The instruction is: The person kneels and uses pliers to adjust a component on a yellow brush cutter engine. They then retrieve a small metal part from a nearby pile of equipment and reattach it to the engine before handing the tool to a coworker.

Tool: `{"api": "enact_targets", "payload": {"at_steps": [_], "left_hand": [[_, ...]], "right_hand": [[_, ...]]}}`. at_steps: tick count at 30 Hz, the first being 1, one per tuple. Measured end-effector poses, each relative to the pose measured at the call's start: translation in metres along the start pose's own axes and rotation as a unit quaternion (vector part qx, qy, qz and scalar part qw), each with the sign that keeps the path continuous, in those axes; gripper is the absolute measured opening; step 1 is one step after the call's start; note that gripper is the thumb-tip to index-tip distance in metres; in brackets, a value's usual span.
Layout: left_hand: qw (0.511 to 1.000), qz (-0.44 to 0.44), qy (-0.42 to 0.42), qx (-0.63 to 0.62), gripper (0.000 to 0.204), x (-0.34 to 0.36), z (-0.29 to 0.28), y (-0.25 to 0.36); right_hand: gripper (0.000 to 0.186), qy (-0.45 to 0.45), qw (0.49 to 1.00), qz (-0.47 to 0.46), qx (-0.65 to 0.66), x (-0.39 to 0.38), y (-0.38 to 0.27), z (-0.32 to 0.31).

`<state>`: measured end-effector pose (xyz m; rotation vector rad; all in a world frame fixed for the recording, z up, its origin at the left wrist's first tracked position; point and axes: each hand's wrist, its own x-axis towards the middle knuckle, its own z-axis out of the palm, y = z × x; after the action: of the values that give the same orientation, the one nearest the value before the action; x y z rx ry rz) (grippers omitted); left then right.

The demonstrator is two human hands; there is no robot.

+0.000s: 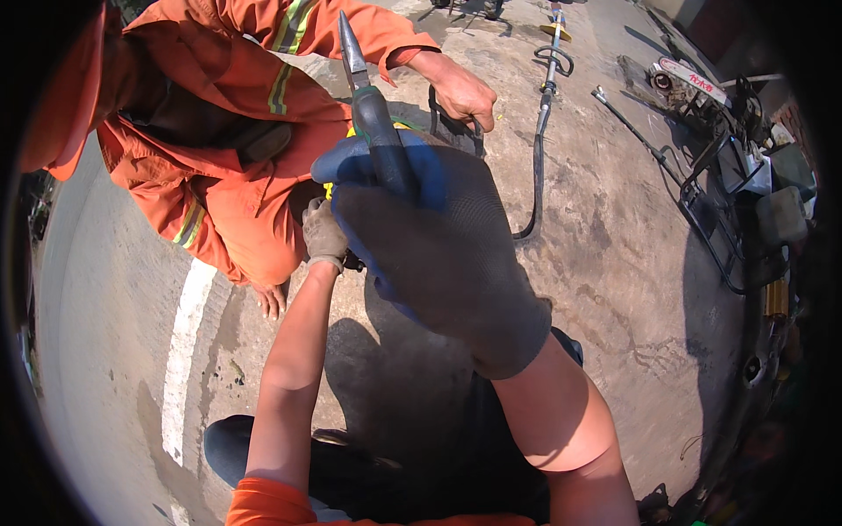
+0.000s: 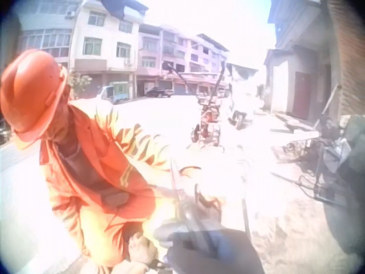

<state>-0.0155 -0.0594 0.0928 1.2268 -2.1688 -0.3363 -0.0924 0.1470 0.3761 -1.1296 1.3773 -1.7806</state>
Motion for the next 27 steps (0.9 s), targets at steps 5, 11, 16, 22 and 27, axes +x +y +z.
{"api": "enact_targets", "payload": {"at_steps": [5, 11, 16, 22, 27], "left_hand": [[0.984, 0.138, -0.068, -0.086, 0.034, 0.005, 0.018, -0.058], [0.957, 0.095, -0.175, -0.212, 0.035, 0.022, -0.017, -0.042], [0.977, 0.083, -0.156, -0.118, 0.033, 0.020, -0.024, -0.026], [0.994, 0.026, 0.009, -0.103, 0.033, -0.001, 0.008, -0.019], [0.961, 0.082, -0.120, -0.233, 0.034, 0.014, 0.009, -0.048]], "right_hand": [[0.015, -0.043, 0.995, -0.022, -0.085, -0.006, -0.016, -0.001], [0.014, -0.072, 0.972, -0.107, -0.195, -0.009, -0.012, -0.004], [0.013, -0.051, 0.985, -0.067, -0.153, -0.008, -0.009, 0.000], [0.013, -0.041, 0.990, -0.038, -0.129, -0.001, -0.004, 0.007], [0.013, -0.029, 0.994, -0.010, -0.106, 0.003, 0.001, 0.006]]}}
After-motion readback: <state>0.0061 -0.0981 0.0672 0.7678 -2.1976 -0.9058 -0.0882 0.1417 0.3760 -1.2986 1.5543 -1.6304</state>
